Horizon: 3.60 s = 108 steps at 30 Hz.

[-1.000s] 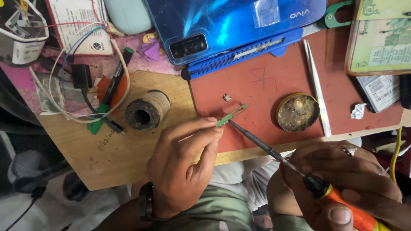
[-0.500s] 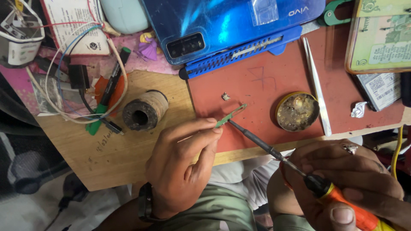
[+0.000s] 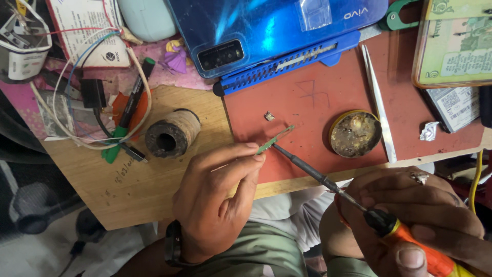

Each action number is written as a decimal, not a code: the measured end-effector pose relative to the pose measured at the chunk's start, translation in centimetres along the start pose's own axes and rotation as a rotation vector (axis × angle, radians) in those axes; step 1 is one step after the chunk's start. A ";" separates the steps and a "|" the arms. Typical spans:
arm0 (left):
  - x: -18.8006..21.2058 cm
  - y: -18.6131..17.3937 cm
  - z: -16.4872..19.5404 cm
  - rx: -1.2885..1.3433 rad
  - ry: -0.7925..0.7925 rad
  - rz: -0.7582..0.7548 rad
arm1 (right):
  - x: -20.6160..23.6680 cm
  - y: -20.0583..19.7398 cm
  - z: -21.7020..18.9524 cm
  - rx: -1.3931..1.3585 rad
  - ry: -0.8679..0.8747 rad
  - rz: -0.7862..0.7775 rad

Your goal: The person solders a small component onto a flex cable at a cluttered workbench, then pries open the back of a blue smartphone, works on its internal parts with tweezers, connects a charging cable, and powers the phone on to test it, the screen lighting up.

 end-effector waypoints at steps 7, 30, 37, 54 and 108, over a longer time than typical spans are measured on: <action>-0.1 0.0 0.0 -0.004 -0.012 -0.007 | -0.2 0.0 -0.4 0.034 -0.091 -0.016; 0.1 0.3 0.0 0.012 -0.030 0.016 | -0.2 1.2 -2.0 0.068 0.066 0.025; 0.2 0.1 -0.1 0.005 -0.022 -0.010 | 0.8 -0.8 0.5 0.111 0.147 -0.053; 0.0 0.1 0.1 -0.005 -0.035 0.012 | -0.1 0.4 -1.5 0.099 0.081 -0.026; 0.2 0.2 0.0 0.005 0.000 -0.015 | -1.3 1.2 0.8 0.064 -0.307 0.014</action>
Point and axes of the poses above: each hand's wrist, its own x-axis away from the middle knuckle, its own y-axis out of the palm, z = x × y, the point moved 2 cm from there along -x, towards the middle knuckle
